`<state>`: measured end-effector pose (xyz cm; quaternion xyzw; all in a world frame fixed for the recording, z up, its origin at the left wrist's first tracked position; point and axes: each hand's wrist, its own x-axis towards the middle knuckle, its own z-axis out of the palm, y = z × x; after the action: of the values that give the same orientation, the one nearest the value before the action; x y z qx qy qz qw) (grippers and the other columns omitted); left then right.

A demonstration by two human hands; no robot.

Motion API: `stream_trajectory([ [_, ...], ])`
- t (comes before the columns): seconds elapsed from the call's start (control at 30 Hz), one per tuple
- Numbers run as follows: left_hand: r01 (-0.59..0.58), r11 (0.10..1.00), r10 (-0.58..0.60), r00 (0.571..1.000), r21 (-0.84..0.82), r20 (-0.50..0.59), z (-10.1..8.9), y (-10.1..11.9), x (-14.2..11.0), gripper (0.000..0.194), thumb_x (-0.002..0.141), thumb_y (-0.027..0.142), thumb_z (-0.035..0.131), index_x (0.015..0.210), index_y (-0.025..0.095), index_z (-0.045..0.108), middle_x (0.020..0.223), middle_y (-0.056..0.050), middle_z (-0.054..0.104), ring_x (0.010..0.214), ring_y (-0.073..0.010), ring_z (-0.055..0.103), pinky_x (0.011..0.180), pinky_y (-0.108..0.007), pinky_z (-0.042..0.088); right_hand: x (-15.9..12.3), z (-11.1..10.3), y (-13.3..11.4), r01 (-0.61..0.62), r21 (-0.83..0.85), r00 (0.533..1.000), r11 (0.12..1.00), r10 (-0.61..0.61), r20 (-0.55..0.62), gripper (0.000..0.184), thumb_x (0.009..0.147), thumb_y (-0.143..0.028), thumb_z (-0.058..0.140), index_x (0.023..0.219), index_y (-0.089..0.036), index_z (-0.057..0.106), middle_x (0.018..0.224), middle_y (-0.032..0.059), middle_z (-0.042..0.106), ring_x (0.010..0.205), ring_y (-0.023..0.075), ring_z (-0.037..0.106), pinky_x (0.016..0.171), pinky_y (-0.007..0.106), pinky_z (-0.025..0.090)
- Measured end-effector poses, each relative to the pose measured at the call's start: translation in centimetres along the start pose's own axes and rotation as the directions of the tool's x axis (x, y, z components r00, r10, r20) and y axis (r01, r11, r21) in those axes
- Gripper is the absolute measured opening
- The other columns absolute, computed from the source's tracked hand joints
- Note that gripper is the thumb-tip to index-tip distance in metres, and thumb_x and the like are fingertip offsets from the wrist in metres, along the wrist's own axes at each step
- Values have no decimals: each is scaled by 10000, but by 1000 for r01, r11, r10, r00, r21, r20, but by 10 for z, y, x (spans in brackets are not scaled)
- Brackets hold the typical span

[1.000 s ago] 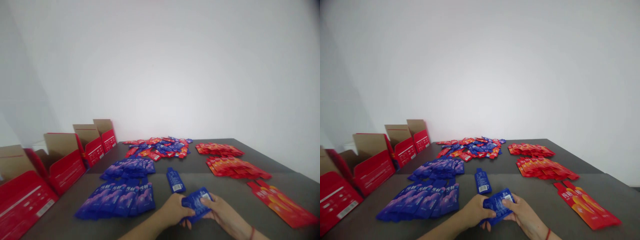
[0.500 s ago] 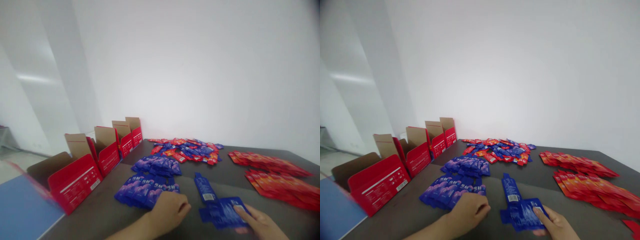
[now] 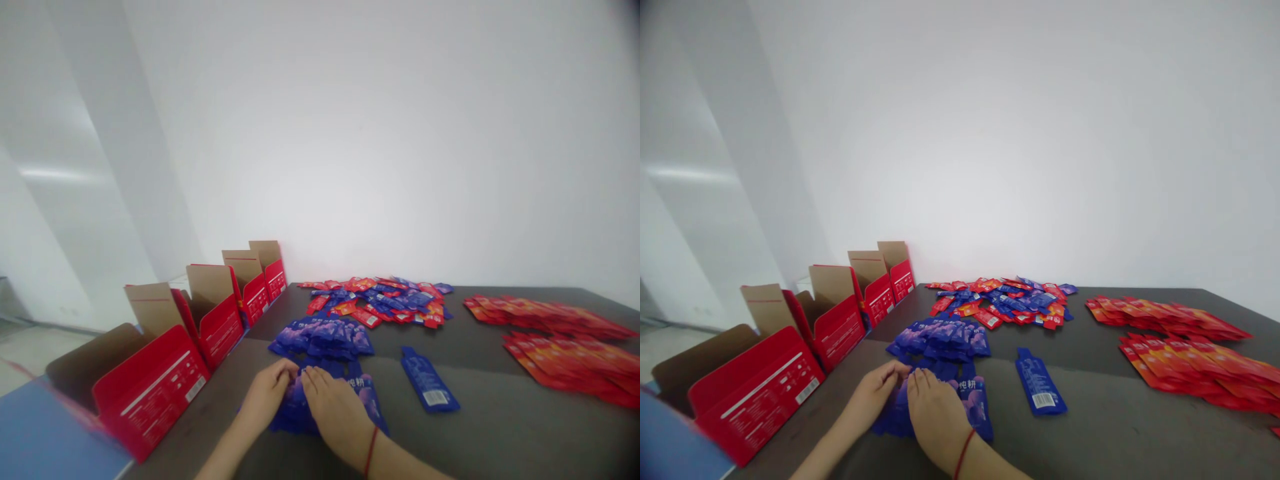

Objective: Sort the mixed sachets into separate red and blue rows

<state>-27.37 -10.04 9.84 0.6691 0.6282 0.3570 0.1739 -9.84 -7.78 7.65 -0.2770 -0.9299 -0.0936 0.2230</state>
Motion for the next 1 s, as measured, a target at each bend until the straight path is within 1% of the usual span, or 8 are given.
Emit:
stream_trajectory([
  [0.2, 167, 986, -166, 984, 14, -60, -25, -19, 8, 288, 793, 353, 369, 920, 195, 574, 731, -6, 650, 704, -196, 620, 690, -286, 454, 20, 15, -15, -50, -16, 998, 999, 51, 44, 494, 821, -2, 385, 1308, -25, 463, 1309, 215, 539, 1175, 265, 548, 837, 384, 559],
  [0.37, 153, 988, -153, 988, -8, -28, -20, -18, 8, 286, 788, 431, 412, 801, 203, 585, 696, -3, 629, 675, -191, 587, 659, -279, 425, 38, 22, -38, -107, 10, 992, 994, 106, 73, 470, 801, 12, 406, 1260, 11, 506, 1254, 246, 570, 1130, 290, 579, 801, 391, 573],
  [0.43, 158, 987, -159, 986, -30, -40, -17, -17, 8, 284, 753, 435, 452, 822, 200, 594, 676, 9, 603, 667, -186, 569, 651, -274, 413, 40, 27, -45, -130, 38, 991, 991, 129, 40, 467, 798, 15, 408, 1253, 12, 513, 1227, 243, 592, 1094, 277, 603, 806, 384, 572],
  [0.53, 214, 975, -217, 976, -65, -30, -17, -20, 8, 303, 703, 412, 489, 889, 193, 586, 547, 67, 473, 552, -159, 486, 570, -254, 370, 40, 35, -48, -141, 86, 990, 986, 141, 7, 456, 801, 9, 417, 1242, -8, 534, 1224, 212, 607, 1092, 262, 605, 835, 369, 561],
  [0.7, 183, 980, -185, 983, -76, -20, -17, -29, 9, 290, 698, 328, 496, 943, 200, 583, 540, 90, 413, 546, -141, 447, 567, -234, 350, 31, 26, -41, -17, 172, 1000, 985, 21, -21, 447, 844, -98, 467, 1283, -28, 510, 1277, 172, 583, 1168, 257, 548, 945, 349, 495],
  [0.83, 221, 970, -219, 975, 98, -27, -18, -33, 9, 236, 711, 258, 499, 900, 218, 634, 564, 79, 452, 585, -141, 474, 594, -226, 344, 13, -2, -19, 49, 217, 998, 975, -42, -35, 416, 858, -162, 482, 1265, -97, 538, 1272, 120, 598, 1137, 223, 559, 953, 323, 474],
  [0.9, 235, 957, -238, 971, 171, -2, -19, -33, 8, 241, 717, 234, 502, 898, 222, 662, 574, 74, 473, 597, -141, 489, 605, -225, 338, -3, -16, 7, -26, 193, 999, 981, 30, -20, 400, 853, -138, 472, 1242, -132, 563, 1278, 101, 597, 1142, 213, 555, 971, 333, 455],
  [1.0, 225, 944, -238, 971, 242, 26, -22, -30, 6, 269, 737, 210, 500, 929, 242, 686, 602, 65, 515, 621, -143, 520, 642, -230, 341, -37, -29, 64, -251, 86, 968, 964, 252, -2, 437, 830, -138, 479, 1260, -122, 553, 1318, 134, 559, 1184, 244, 526, 983, 391, 437],
])
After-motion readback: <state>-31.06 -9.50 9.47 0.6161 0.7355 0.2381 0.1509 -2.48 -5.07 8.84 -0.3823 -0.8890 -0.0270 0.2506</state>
